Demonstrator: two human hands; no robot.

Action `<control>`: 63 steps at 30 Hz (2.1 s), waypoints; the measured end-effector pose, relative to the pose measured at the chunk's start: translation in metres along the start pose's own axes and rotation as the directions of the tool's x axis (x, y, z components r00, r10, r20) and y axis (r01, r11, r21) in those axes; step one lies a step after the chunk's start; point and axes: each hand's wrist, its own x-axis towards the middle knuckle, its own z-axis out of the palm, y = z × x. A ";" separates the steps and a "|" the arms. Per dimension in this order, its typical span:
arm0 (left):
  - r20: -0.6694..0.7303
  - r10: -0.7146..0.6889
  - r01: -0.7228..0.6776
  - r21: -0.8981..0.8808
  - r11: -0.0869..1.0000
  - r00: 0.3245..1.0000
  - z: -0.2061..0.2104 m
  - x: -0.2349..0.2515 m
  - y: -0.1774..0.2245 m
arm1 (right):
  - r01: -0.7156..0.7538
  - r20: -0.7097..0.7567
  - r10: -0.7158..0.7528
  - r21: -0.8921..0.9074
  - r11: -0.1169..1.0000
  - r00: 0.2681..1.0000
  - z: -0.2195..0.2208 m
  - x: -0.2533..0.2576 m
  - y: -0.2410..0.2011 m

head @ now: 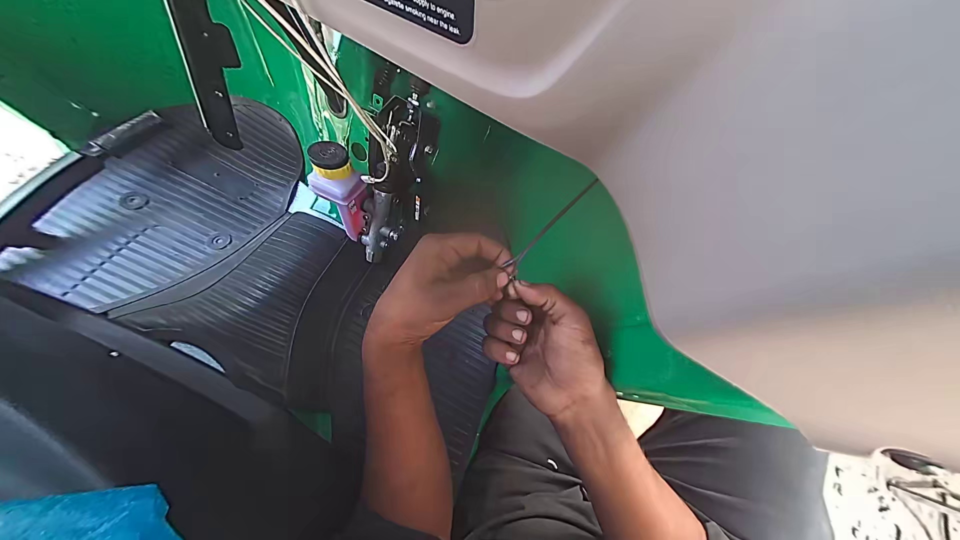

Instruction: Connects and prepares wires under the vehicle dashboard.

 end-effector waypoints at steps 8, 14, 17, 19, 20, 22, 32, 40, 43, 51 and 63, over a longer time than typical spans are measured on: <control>-0.021 0.004 -0.005 -0.046 0.999 1.000 0.006 -0.001 -0.003 | 0.193 -0.030 -0.202 -0.189 0.963 0.979 -0.003 -0.001 0.004; -0.086 -0.017 0.008 -0.098 0.995 0.996 0.005 -0.002 -0.002 | 0.569 0.279 -0.702 -0.793 0.217 0.656 -0.007 -0.002 0.016; -0.103 -0.017 0.006 -0.109 0.994 0.995 0.008 -0.002 -0.002 | 0.457 0.523 -0.758 -0.824 -0.334 0.390 -0.010 0.003 0.018; -0.112 -0.014 0.002 -0.106 0.994 0.994 0.009 -0.003 -0.002 | 0.376 0.580 -0.747 -0.804 -0.461 0.325 -0.010 0.003 0.017; -0.114 -0.014 0.003 -0.101 0.995 0.993 0.009 -0.003 -0.001 | 0.352 0.591 -0.741 -0.800 -0.486 0.318 -0.011 0.003 0.017; -0.119 -0.015 0.004 -0.085 0.996 0.993 0.011 -0.002 0.001 | 0.324 0.602 -0.735 -0.795 -0.513 0.313 -0.012 0.004 0.017; -0.088 -0.037 0.024 -0.137 0.990 0.995 0.006 -0.004 -0.002 | 0.483 0.519 -0.741 -0.823 -0.299 0.426 -0.010 0.008 0.016; -0.072 0.015 -0.028 -0.180 0.983 0.997 -0.003 0.000 -0.007 | -0.058 0.141 0.047 0.073 0.996 0.989 -0.002 0.010 0.007; -0.104 0.030 -0.047 -0.166 0.985 0.994 -0.002 -0.003 -0.003 | 0.204 0.088 -0.188 -0.236 0.950 0.978 0.001 0.003 0.011; -0.187 0.016 -0.042 -0.133 0.990 0.982 0.007 -0.002 0.001 | 0.347 0.613 -0.747 -0.780 -0.521 0.257 -0.005 0.010 0.023; -0.112 0.017 -0.036 -0.169 0.985 0.994 0.001 -0.005 0.000 | 0.041 0.115 -0.040 -0.012 0.999 0.993 0.004 0.010 0.005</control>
